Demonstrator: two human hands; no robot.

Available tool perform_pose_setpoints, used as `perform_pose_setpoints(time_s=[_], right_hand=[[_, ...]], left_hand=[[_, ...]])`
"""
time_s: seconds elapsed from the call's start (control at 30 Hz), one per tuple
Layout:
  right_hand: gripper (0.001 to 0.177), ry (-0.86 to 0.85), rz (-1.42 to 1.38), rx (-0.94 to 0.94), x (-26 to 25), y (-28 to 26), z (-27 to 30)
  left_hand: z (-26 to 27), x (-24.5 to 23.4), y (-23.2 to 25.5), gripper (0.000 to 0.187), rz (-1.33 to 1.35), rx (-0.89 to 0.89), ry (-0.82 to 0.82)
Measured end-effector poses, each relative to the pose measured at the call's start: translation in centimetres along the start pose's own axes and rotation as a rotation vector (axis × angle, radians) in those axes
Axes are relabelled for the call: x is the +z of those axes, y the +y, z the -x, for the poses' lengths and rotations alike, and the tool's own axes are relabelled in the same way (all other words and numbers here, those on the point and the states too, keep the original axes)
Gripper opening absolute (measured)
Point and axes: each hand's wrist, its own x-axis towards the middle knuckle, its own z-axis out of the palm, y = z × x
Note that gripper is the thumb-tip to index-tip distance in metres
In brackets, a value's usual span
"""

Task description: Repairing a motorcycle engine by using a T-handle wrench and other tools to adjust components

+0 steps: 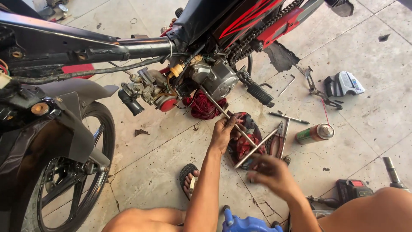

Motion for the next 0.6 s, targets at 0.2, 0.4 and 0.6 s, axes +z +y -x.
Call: perform_pose_setpoints(time_s=[0.2,0.4,0.6], right_hand=[[0.075,-0.114,0.427,-0.068,0.8,0.2,-0.4],[0.038,0.272,0.207,-0.365,-1.7,0.9,-2.4],[0.067,-0.025,0.018,-0.243,-1.1,1.6,-0.6]], left_hand=[[-0.1,1.1,1.3,0.037,-0.031,-0.013,0.036],[-0.6,0.1,0.5,0.039,-0.038,-0.007,0.048],[-0.7,-0.4,0.2,0.043,-0.051,-0.027,0.081]])
